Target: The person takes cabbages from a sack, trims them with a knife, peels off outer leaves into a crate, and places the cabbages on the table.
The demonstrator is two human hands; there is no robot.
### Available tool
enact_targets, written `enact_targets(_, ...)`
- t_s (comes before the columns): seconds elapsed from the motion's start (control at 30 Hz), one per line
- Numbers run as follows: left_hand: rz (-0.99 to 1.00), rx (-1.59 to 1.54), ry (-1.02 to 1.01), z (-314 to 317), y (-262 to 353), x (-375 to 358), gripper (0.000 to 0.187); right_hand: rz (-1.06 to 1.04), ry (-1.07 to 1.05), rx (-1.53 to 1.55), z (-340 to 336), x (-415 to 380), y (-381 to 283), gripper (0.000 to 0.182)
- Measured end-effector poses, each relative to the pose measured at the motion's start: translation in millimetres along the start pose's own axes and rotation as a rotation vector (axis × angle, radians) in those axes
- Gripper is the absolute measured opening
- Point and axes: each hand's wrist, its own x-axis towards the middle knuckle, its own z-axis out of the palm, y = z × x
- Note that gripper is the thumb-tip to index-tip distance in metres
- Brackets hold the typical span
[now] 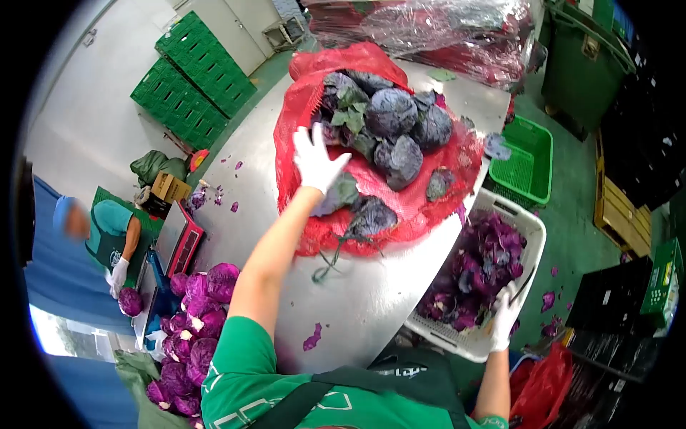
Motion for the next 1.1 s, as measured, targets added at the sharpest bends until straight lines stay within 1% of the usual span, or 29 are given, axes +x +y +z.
enact_targets(0.07, -0.158, 0.172, -0.117, -10.0, -29.9, 43.0, 0.114, 0.063, -0.142, -0.056, 20.8, -31.5, -10.9, 0.037)
enact_targets(0.13, -0.296, 0.284, -0.172, -6.8, -60.3, 72.0, 0.102, 0.101, -0.173, -0.057, 53.9, -54.9, -11.9, 0.035)
enact_targets(0.2, -0.396, 0.361, -0.068, 12.1, -96.6, 91.7, 0.073, 0.110, -0.275, -0.047, 82.0, -71.7, -23.0, 0.037)
enact_targets(0.23, -0.454, 0.140, -0.178, 37.8, -143.7, 114.4, 0.055, 0.087, -0.329, -0.076, 93.9, -75.4, -29.9, 0.037)
enact_targets(0.27, -0.506, -0.082, -0.291, 56.7, -179.9, 134.3, 0.043, 0.068, -0.383, -0.107, 104.2, -79.6, -37.3, 0.038)
enact_targets(0.3, -0.509, -0.088, -0.288, 54.9, -183.1, 138.0, 0.043, 0.025, -0.427, -0.116, 114.1, -83.1, -48.9, 0.037)
enact_targets(0.33, -0.459, -0.177, -0.117, 47.7, -183.7, 139.0, 0.034, 0.008, -0.450, -0.091, 124.7, -85.6, -59.9, 0.037)
enact_targets(0.37, -0.410, -0.263, 0.050, 41.2, -184.9, 137.1, 0.030, 0.017, -0.464, -0.104, 134.2, -87.4, -73.4, 0.037)
enact_targets(0.4, -0.420, -0.264, 0.042, 34.7, -185.0, 132.9, 0.030, 0.030, -0.481, -0.121, 143.2, -89.9, -88.2, 0.037)
enact_targets(0.43, -0.383, -0.569, 0.039, 28.9, -182.4, 128.2, 0.029, 0.022, -0.487, -0.170, 150.8, -91.5, -99.6, 0.036)
enact_targets(0.47, -0.336, -0.875, 0.045, 22.8, -177.2, 123.2, 0.029, -0.093, -0.493, -0.154, 154.2, -84.5, -83.4, 0.035)
enact_targets(0.5, -0.311, -0.878, 0.034, 20.5, -171.8, 115.5, 0.029, -0.149, -0.501, -0.167, 160.0, -83.5, -82.1, 0.032)
enact_targets(0.53, -0.200, -0.837, -0.020, 6.1, -162.2, 99.3, 0.028, -0.197, -0.506, -0.178, 165.9, -83.9, -86.2, 0.030)
enact_targets(0.6, -0.314, -1.030, -0.112, -7.7, -143.3, 66.8, 0.030, -0.254, -0.509, -0.227, 178.5, -85.8, -102.6, 0.030)
enact_targets(0.67, -0.495, -1.210, -0.067, -17.8, -129.1, 19.9, 0.030, -0.329, -0.573, -0.271, 182.7, -71.1, -95.7, 0.036)
enact_targets(0.73, -0.562, -1.361, -0.307, -50.2, -135.3, -17.6, 0.021, -0.305, -0.544, -0.166, 197.8, -68.7, -111.6, 0.038)
enact_targets(0.77, -0.610, -1.411, -0.229, -65.5, -131.4, -34.8, 0.023, -0.408, -0.556, -0.258, 202.5, -57.5, -108.8, 0.040)
enact_targets(0.8, -0.663, -1.453, -0.146, -84.0, -126.5, -47.0, 0.025, -0.368, -0.565, -0.190, 209.9, -54.6, -113.2, 0.040)
enact_targets(0.87, -0.481, -1.414, -0.187, -144.6, -131.9, -54.1, 0.029, -0.398, -0.541, -0.196, 221.5, -39.7, -103.7, 0.041)
enact_targets(0.93, -0.503, -1.391, -0.096, -142.6, -200.8, -36.0, 0.029, -0.418, -0.499, -0.261, 231.4, -35.7, -104.4, 0.036)
enact_targets(0.97, -0.561, -1.363, 0.016, -149.3, -210.1, -20.6, 0.025, -0.433, -0.481, -0.286, 235.3, -34.5, -104.8, 0.034)
enact_targets(1.0, -0.612, -1.334, 0.129, -155.5, -217.2, -3.8, 0.023, -0.470, -0.512, -0.296, 235.3, -30.4, -102.7, 0.035)
enact_targets(1.07, -0.607, -1.358, 0.076, -146.3, -259.7, 19.2, 0.025, -0.424, -0.544, -0.306, 233.2, -26.7, -98.3, 0.036)
enact_targets(1.1, -0.595, -1.295, 0.122, -137.5, -269.3, 21.4, 0.024, -0.421, -0.549, -0.306, 231.7, -27.4, -95.9, 0.036)
